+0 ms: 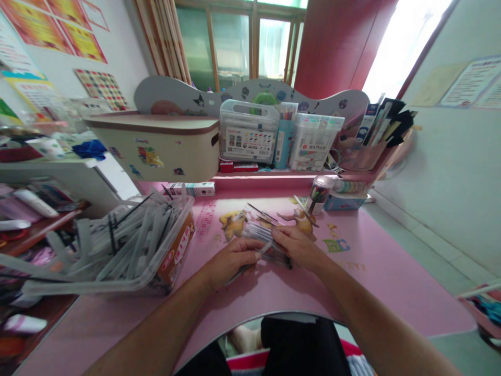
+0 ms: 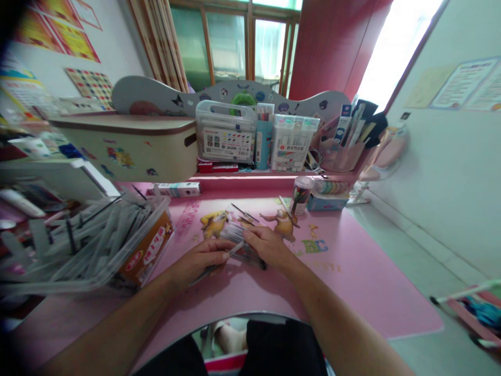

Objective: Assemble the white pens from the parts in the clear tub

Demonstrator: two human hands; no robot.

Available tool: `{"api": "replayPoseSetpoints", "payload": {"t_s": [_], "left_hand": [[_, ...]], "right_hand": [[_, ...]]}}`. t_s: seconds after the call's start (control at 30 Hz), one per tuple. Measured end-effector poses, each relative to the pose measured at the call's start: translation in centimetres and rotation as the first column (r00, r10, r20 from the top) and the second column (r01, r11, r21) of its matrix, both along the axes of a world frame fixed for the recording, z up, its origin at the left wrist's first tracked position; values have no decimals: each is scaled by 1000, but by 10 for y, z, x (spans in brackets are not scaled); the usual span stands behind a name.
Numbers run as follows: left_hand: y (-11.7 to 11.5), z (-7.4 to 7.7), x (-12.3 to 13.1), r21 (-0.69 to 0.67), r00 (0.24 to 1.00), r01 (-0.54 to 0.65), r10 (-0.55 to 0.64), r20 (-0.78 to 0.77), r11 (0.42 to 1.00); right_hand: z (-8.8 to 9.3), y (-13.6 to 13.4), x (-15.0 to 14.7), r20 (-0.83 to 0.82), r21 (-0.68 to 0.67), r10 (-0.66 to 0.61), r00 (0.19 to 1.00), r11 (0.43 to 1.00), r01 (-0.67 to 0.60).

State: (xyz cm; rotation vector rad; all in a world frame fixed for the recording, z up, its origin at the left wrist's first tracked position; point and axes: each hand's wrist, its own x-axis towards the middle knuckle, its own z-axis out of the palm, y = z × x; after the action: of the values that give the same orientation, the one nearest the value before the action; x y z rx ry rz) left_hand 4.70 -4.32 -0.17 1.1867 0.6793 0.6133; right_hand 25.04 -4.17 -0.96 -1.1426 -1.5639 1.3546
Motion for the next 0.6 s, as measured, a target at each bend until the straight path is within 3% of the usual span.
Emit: {"api": "replayPoseSetpoints", "payload": {"t_s": [0.07, 0.2, 0.3, 0.43, 0.5, 0.6], "left_hand": [[1, 0, 0, -15, 1000, -9, 9, 9, 1000], [5, -1, -3, -44, 998, 27, -24, 52, 999], [7, -4, -5, -74, 994, 47, -39, 97, 996], [5, -8, -3, -152, 984, -27, 53, 170, 988], [3, -9, -2, -177, 981, -24, 58, 187, 984], [2, -8, -1, -171, 979, 17, 18, 202, 985]], "right_hand": [[0, 0, 0, -12, -2, -4, 1000, 1000, 4], [7, -2, -1, -245, -86, -29, 969, 996, 8], [16, -2, 0, -427, -197, -77, 901, 980, -10], [21, -1, 3, -591, -332, -138, 795, 939, -85], [19, -1, 2, -599, -384, -153, 786, 916, -114], [13, -2, -3, -512, -431, -158, 844, 897, -94]]}}
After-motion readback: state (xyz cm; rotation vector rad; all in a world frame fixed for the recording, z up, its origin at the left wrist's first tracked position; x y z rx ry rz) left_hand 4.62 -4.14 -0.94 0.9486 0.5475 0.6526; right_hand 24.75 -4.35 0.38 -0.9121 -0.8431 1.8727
